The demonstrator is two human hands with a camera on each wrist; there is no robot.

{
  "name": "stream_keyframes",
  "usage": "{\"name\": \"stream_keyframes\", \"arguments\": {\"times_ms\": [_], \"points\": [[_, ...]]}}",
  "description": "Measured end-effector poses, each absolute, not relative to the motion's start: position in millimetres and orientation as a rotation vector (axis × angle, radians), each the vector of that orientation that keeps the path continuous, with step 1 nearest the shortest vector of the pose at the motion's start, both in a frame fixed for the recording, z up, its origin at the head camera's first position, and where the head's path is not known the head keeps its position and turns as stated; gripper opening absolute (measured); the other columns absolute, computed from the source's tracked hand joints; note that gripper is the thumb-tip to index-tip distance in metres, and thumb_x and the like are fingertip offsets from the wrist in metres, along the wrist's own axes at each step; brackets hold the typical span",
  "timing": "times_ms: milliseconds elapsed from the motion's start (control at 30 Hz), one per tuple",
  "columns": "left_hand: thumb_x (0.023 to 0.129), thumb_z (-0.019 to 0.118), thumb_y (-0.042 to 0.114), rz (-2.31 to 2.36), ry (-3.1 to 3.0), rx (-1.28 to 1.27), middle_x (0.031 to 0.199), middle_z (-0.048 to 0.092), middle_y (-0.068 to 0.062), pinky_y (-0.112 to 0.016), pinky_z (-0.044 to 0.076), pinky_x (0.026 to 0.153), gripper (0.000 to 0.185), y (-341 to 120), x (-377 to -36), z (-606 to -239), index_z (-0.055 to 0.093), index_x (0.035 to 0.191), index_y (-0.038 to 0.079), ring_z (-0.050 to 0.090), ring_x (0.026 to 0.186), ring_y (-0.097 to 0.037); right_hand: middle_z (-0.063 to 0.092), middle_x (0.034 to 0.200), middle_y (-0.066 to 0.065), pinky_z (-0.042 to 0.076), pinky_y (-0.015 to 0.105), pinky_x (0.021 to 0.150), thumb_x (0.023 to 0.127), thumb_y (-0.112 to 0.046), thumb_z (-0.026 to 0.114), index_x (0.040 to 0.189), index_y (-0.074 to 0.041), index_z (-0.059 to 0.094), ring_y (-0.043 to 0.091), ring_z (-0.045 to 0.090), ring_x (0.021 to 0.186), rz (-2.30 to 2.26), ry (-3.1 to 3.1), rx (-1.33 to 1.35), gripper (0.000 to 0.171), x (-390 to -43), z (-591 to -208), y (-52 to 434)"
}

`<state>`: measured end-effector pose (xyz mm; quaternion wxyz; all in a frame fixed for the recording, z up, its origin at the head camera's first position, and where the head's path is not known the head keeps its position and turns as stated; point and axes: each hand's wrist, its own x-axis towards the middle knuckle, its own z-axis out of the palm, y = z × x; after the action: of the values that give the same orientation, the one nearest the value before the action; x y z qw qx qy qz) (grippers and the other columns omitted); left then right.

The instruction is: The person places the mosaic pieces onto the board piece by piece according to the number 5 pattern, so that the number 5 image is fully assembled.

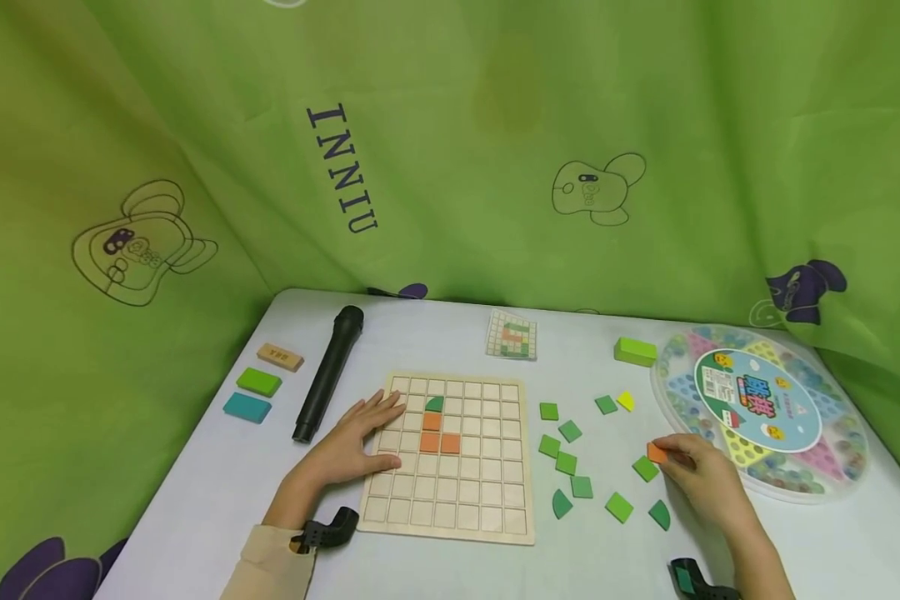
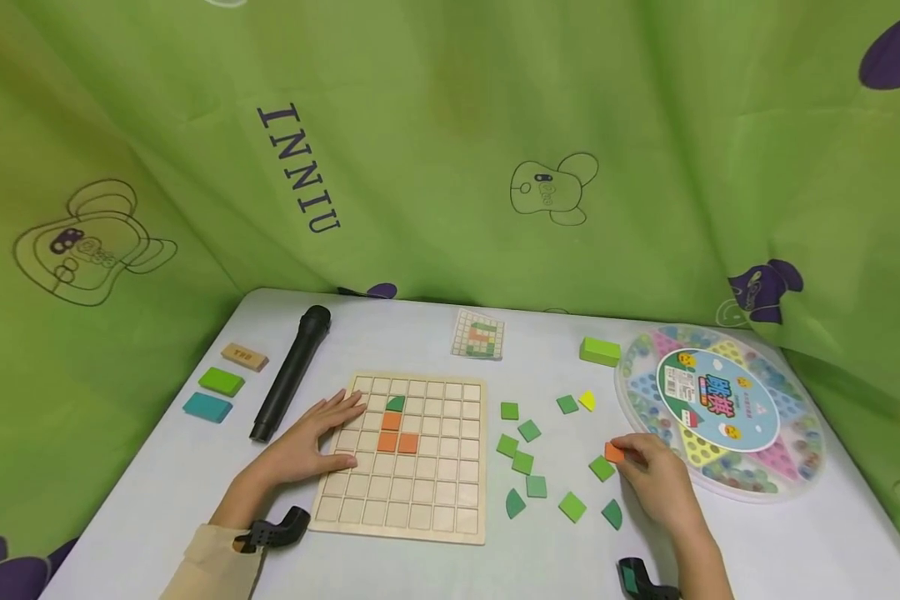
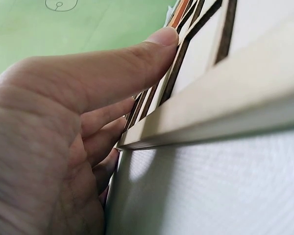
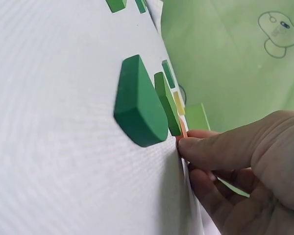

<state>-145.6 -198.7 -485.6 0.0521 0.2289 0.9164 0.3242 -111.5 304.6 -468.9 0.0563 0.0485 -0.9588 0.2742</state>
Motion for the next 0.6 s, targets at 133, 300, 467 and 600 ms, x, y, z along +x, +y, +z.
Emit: {"name": "stream_keyframes", "arguments": {"times_ms": [133, 300, 467, 600], "points": [[0.076, 0.074, 0.045, 0.991, 2.785, 0.705, 0.154, 0.031, -0.007, -0.056, 0.011, 0.117, 0.081, -200, -145, -487, 0.044, 0.143, 0.012, 0.018, 0.145, -0.033, 0.065, 0.108, 0.018, 0.049, 0.015, 0.071, 0.08, -0.005, 0.071, 0.104, -0.003, 0.069, 0.033, 0.062, 0.095, 0.794, -2.924, 0.145, 0.024, -113, -470, 303], [0.076, 0.074, 0.044, 1.005, 2.78, 0.702, 0.154, 0.031, -0.008, -0.055, 0.011, 0.117, 0.08, -199, -145, -486, 0.044, 0.143, 0.012, 0.018, 0.145, -0.033, 0.065, 0.11, 0.021, 0.055, 0.027, 0.074, 0.082, -0.007, 0.069, 0.109, -0.002, 0.067, 0.035, 0.064, 0.096, 0.831, -2.962, 0.103, 0.027, -111, -467, 302], [0.076, 0.074, 0.046, 0.994, 2.773, 0.691, 0.154, 0.03, -0.007, -0.053, 0.01, 0.118, 0.081, -199, -144, -486, 0.043, 0.144, 0.013, 0.017, 0.146, -0.032, 0.065, 0.113, 0.02, 0.057, 0.037, 0.078, 0.086, -0.012, 0.068, 0.113, -0.004, 0.067, 0.036, 0.063, 0.099, 0.882, -2.913, 0.111, 0.028, -113, -457, 291], [0.076, 0.074, 0.045, 1.0, 2.78, 0.7, 0.154, 0.031, -0.007, -0.054, 0.01, 0.118, 0.081, -199, -145, -486, 0.043, 0.143, 0.012, 0.017, 0.145, -0.032, 0.065, 0.113, 0.012, 0.056, 0.039, 0.083, 0.089, -0.016, 0.067, 0.112, -0.009, 0.068, 0.032, 0.062, 0.1, 0.949, -2.841, 0.235, 0.025, -118, -448, 266]]}}
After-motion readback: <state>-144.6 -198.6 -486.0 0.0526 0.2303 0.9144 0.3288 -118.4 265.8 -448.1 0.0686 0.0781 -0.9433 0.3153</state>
